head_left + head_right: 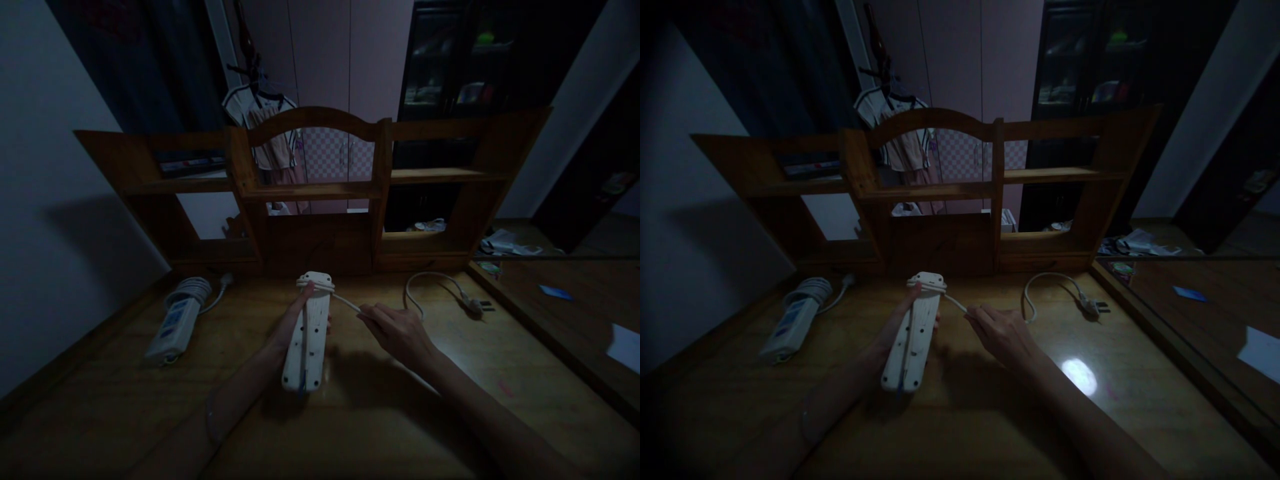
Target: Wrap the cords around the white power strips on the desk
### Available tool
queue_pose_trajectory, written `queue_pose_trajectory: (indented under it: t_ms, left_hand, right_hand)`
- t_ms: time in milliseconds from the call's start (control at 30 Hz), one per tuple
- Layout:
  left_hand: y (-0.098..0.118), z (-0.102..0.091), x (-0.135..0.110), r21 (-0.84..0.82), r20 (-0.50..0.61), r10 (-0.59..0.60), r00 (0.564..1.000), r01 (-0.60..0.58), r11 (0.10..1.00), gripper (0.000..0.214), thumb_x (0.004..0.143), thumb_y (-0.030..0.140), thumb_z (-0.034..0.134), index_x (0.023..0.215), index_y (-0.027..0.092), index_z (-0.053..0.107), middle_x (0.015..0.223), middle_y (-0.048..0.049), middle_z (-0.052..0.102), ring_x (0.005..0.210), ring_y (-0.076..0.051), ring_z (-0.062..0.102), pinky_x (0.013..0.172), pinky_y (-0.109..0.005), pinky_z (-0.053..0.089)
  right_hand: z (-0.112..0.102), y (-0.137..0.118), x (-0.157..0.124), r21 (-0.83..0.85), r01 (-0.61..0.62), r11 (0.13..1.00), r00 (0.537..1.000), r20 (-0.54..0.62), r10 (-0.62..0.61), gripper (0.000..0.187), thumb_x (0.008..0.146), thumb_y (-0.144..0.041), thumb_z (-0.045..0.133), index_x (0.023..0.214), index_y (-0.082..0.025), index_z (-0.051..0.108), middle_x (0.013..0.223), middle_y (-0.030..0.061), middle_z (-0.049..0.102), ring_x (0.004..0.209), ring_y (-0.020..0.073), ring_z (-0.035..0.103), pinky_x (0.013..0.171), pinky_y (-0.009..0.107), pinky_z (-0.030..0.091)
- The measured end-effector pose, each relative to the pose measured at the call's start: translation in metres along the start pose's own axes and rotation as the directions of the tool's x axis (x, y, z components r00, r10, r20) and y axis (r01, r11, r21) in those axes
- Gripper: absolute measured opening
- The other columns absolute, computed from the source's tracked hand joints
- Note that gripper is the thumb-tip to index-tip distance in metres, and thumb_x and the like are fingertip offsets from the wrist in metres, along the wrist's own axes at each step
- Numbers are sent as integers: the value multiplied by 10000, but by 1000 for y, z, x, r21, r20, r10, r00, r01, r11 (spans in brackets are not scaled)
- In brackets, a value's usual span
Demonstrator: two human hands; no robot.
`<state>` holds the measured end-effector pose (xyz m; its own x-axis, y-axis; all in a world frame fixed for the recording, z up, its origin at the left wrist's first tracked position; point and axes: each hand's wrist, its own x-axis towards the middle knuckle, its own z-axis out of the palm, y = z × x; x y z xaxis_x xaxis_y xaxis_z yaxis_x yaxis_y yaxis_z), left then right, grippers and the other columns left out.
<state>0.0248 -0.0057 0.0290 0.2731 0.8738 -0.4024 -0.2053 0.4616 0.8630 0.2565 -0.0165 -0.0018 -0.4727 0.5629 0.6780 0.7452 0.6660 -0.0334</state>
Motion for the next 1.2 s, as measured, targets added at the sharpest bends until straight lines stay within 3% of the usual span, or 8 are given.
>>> queue_pose_trajectory:
  t_ms: [133,333,400,467,567,733,867,1200]
  left_hand:
    - [-5,-6,7,26,30,-8,1000,7,1000,632,758,722,483,765,108,634,611,-77,664,466,-139,600,415,-225,474]
    - [-6,-13,9,360,-18,274,961,-250,899,574,743,664,568,910,121,642,717,-88,689,560,-185,646,506,-266,496]
    - [0,-9,2,504,-17,420,907,-355,787,539,751,617,599,1013,148,638,863,-88,711,711,-204,675,632,-285,517]
    - [5,-2,-7,622,-11,585,811,-453,639,533,747,561,644,1142,207,600,1074,-68,687,940,-217,656,814,-300,495]
    - [9,4,-13,750,-29,720,693,-461,474,623,725,526,685,1264,263,515,1203,-46,636,1083,-230,602,906,-313,450]
    - [8,-5,-12,860,-98,784,613,-344,376,721,746,531,662,1360,264,394,1135,-94,656,983,-281,645,792,-329,479]
    - [1,-10,-5,931,34,844,535,-324,168,785,772,519,640,1423,270,280,1278,-139,554,1100,-315,582,849,-377,467]
    - [-23,-7,7,947,298,754,586,-282,-155,859,785,431,663,1473,335,158,1085,-64,491,926,-221,551,802,-364,475]
  right_hand:
    - [1,1,-1,-20,32,999,999,3,-32,153,956,-257,492,963,-181,624,711,-9,635,556,95,537,528,262,264]
    - [-3,4,-1,-67,108,992,994,16,-107,220,948,-280,505,771,-177,584,646,-18,589,515,86,498,508,267,235]
    - [-6,3,0,-82,126,989,992,4,-126,258,942,-305,517,723,-174,556,629,-19,578,504,83,489,503,268,226]
    - [-8,1,2,-84,132,988,991,-12,-133,272,944,-304,515,710,-169,547,614,-20,571,495,77,484,502,264,224]
    - [-9,-1,4,-62,131,989,991,1,-132,261,955,-281,491,733,-161,555,613,-18,572,494,68,483,499,253,226]
    - [-5,-4,2,-44,153,987,985,86,-149,204,968,-239,450,813,-172,565,658,-16,575,526,77,494,499,256,237]
    - [-6,-8,-2,-73,209,975,970,143,-197,108,958,-186,455,953,-184,563,700,-14,576,568,100,514,501,269,247]
    - [-9,-15,-5,-39,275,961,933,250,-257,81,955,-186,469,1005,-178,532,774,2,602,601,119,532,516,282,280]
